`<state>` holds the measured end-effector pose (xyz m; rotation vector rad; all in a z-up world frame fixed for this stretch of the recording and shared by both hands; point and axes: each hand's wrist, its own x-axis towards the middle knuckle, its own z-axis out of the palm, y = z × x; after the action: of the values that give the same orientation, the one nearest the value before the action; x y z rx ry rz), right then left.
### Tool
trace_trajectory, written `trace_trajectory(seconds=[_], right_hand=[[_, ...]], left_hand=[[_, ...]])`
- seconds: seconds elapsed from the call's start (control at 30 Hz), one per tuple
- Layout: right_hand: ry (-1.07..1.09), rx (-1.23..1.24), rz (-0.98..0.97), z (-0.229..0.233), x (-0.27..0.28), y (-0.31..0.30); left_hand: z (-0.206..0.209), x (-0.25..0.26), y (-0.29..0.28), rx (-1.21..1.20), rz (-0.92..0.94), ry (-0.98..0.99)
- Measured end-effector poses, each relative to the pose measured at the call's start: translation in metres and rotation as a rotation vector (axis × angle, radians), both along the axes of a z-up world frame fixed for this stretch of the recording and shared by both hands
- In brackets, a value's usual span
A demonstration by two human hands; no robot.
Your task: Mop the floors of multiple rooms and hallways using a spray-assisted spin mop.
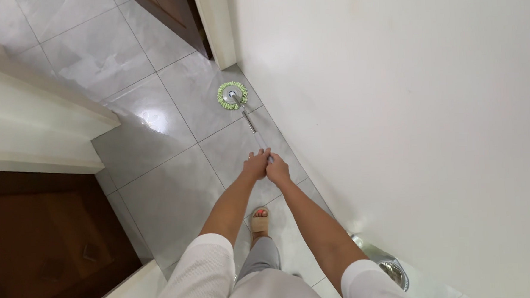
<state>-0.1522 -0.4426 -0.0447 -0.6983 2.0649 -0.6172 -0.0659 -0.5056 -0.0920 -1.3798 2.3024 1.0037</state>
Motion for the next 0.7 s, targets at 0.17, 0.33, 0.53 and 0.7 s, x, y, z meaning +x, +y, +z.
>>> trace_trajectory(seconds=[0.17, 0.33, 0.53, 0.7], right_hand=[[0.037, 0.001, -0.007, -0.007, -0.030, 0.090], [0.111, -0.056, 0.041, -0.030, -0.059, 0.253], [-0.055, 0.123, -0.028, 0.057, -0.086, 0.446], [0.011, 0.111, 0.163, 0.108, -0.126, 0.582]], left_hand=[[-0.016, -0.024, 0.076, 0.014, -0.127, 0.019], [0.017, -0.048, 0.199, 0.056, -0.343, 0.011], [0.036, -0.088, 0.390, 0.181, -0.529, 0.043], [0.069, -0.121, 0.525, 0.385, -0.565, 0.101]])
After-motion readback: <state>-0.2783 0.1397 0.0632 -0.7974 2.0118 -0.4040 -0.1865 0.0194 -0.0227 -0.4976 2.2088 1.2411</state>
